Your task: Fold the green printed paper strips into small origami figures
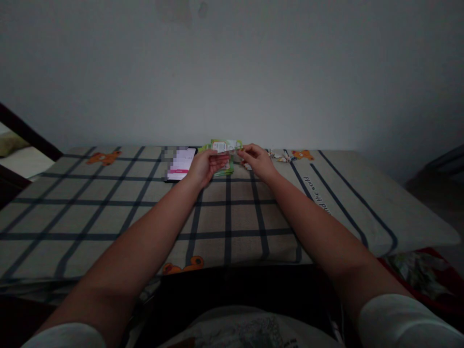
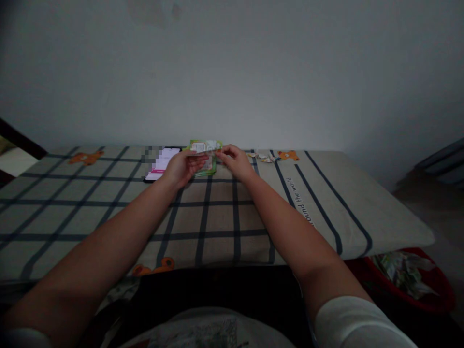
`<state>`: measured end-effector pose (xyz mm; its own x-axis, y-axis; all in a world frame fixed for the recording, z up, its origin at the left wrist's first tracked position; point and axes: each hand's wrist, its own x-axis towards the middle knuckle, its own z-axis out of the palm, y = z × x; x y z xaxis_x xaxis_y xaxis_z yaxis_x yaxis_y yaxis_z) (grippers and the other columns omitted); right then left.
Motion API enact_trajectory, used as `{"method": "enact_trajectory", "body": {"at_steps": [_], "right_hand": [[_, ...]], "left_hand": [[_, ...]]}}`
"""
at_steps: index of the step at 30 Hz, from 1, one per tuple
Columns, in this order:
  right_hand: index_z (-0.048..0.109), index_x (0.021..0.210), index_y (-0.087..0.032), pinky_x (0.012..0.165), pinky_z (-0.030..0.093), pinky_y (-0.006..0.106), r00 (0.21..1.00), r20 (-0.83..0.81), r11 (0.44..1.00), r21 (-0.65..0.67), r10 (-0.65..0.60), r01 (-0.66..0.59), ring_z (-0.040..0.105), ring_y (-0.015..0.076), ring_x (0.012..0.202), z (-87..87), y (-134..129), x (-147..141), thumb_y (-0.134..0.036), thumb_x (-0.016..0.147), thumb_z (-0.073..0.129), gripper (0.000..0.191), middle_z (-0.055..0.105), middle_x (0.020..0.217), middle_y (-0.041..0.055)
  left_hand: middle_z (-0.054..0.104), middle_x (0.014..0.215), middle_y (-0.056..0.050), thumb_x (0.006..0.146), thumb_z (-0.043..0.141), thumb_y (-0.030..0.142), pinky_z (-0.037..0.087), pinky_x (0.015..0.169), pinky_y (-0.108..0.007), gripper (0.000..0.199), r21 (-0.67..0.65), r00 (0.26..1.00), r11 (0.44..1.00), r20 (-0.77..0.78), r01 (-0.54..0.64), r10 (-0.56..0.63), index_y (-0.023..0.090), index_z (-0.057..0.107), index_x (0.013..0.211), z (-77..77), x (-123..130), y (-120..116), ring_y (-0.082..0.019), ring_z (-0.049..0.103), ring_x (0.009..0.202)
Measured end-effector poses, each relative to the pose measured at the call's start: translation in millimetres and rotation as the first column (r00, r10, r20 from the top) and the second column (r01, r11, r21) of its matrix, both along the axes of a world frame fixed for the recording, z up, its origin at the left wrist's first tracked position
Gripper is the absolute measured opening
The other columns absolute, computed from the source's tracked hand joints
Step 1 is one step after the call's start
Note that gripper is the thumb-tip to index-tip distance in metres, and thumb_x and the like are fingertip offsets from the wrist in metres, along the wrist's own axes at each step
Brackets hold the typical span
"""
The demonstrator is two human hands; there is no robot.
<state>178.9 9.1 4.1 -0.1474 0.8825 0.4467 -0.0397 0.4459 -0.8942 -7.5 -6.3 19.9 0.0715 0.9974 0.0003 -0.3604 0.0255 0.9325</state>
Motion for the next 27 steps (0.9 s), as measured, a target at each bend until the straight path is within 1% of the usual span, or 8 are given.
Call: {"method": "enact_trajectory", "body": {"at_steps": [3, 7, 10, 13, 16, 18, 23, 27], "right_hand": [[0.062, 0.071, -0.022, 0.066, 0.054, 0.027, 0.997, -0.060, 0.999, -0.024, -0.045, 0.044, 0.055, 0.0112, 0.067, -0.7, 2, 1, -0.057, 0.070, 0.078, 0.038, 0.062, 0.075, -0.0025], [0.054, 0.066, -0.022, 0.067, 0.056, 0.026, 0.984, -0.169, 0.990, -0.139, -0.054, 0.030, 0.053, 0.0094, 0.064, -1.0, 5, 0, -0.058, 0.063, 0.082, 0.046, 0.055, 0.067, -0.0055], [0.048, 0.064, -0.022, 0.067, 0.056, 0.025, 0.975, -0.210, 0.979, -0.203, -0.071, 0.027, 0.052, 0.0083, 0.063, -0.8, 5, -1, -0.055, 0.058, 0.086, 0.051, 0.052, 0.066, -0.0069], [0.045, 0.064, -0.022, 0.070, 0.056, 0.026, 0.970, -0.228, 0.978, -0.205, -0.083, 0.035, 0.051, 0.0080, 0.063, -0.8, 6, -1, -0.052, 0.056, 0.087, 0.052, 0.050, 0.066, -0.0073], [0.044, 0.064, -0.023, 0.072, 0.058, 0.028, 0.966, -0.245, 0.982, -0.188, -0.081, 0.034, 0.052, 0.0089, 0.065, -1.1, 6, -1, -0.050, 0.059, 0.087, 0.051, 0.048, 0.066, -0.0074], [0.043, 0.064, -0.023, 0.073, 0.058, 0.029, 0.966, -0.247, 0.983, -0.182, -0.080, 0.035, 0.052, 0.0094, 0.066, -1.1, 6, -1, -0.047, 0.062, 0.086, 0.050, 0.047, 0.066, -0.0071], [0.046, 0.063, -0.022, 0.073, 0.058, 0.029, 0.967, -0.246, 0.983, -0.180, -0.067, 0.023, 0.054, 0.0097, 0.067, 0.0, 5, -1, -0.041, 0.067, 0.085, 0.043, 0.051, 0.068, -0.0058], [0.046, 0.064, -0.022, 0.068, 0.055, 0.028, 0.971, -0.223, 0.982, -0.185, -0.086, 0.044, 0.056, 0.0101, 0.064, 1.3, 4, -2, -0.042, 0.068, 0.084, 0.043, 0.054, 0.067, -0.0056]], "left_hand": [[0.075, 0.086, -0.012, 0.080, 0.055, 0.025, 0.058, 0.073, -0.028, 0.026, 0.033, 0.999, 0.998, -0.008, 0.047, -0.046, 0.012, 0.069, 0.097, -0.7, 1, -1, -0.015, 0.069, 0.069], [0.076, 0.083, -0.013, 0.086, 0.052, 0.027, 0.057, 0.066, -0.026, 0.029, 0.039, 0.994, 0.994, -0.038, 0.100, -0.098, 0.009, 0.068, 0.102, -0.1, 3, -4, -0.015, 0.069, 0.063], [0.076, 0.086, -0.014, 0.089, 0.055, 0.043, 0.056, 0.062, -0.026, 0.039, 0.020, 0.989, 0.993, -0.089, 0.118, -0.116, 0.010, 0.068, 0.106, -0.3, 4, -5, -0.017, 0.071, 0.067], [0.076, 0.094, -0.013, 0.084, 0.062, 0.060, 0.057, 0.062, -0.026, 0.053, 0.097, 0.982, 0.989, -0.165, 0.110, -0.093, 0.015, 0.068, 0.111, -2.4, 6, -8, -0.019, 0.072, 0.076], [0.074, 0.102, -0.010, 0.069, 0.081, 0.051, 0.058, 0.066, -0.027, 0.056, 0.224, 0.960, 0.969, -0.276, 0.108, -0.043, 0.018, 0.069, 0.113, -5.5, 8, -11, -0.019, 0.072, 0.083], [0.074, 0.105, -0.008, 0.065, 0.086, 0.040, 0.058, 0.068, -0.027, 0.055, 0.265, 0.947, 0.959, -0.320, 0.097, -0.008, 0.018, 0.070, 0.113, -7.5, 9, -12, -0.019, 0.071, 0.085], [0.075, 0.097, -0.008, 0.078, 0.078, 0.034, 0.060, 0.075, -0.031, 0.026, 0.247, 0.949, 0.967, -0.284, -0.063, 0.135, 0.014, 0.073, 0.094, -10.3, 8, -5, -0.019, 0.071, 0.084], [0.076, 0.092, -0.008, 0.081, 0.075, 0.028, 0.060, 0.072, -0.030, 0.019, 0.199, 0.959, 0.975, -0.240, -0.102, 0.149, 0.013, 0.073, 0.092, -9.5, 8, -1, -0.016, 0.071, 0.074]]}}
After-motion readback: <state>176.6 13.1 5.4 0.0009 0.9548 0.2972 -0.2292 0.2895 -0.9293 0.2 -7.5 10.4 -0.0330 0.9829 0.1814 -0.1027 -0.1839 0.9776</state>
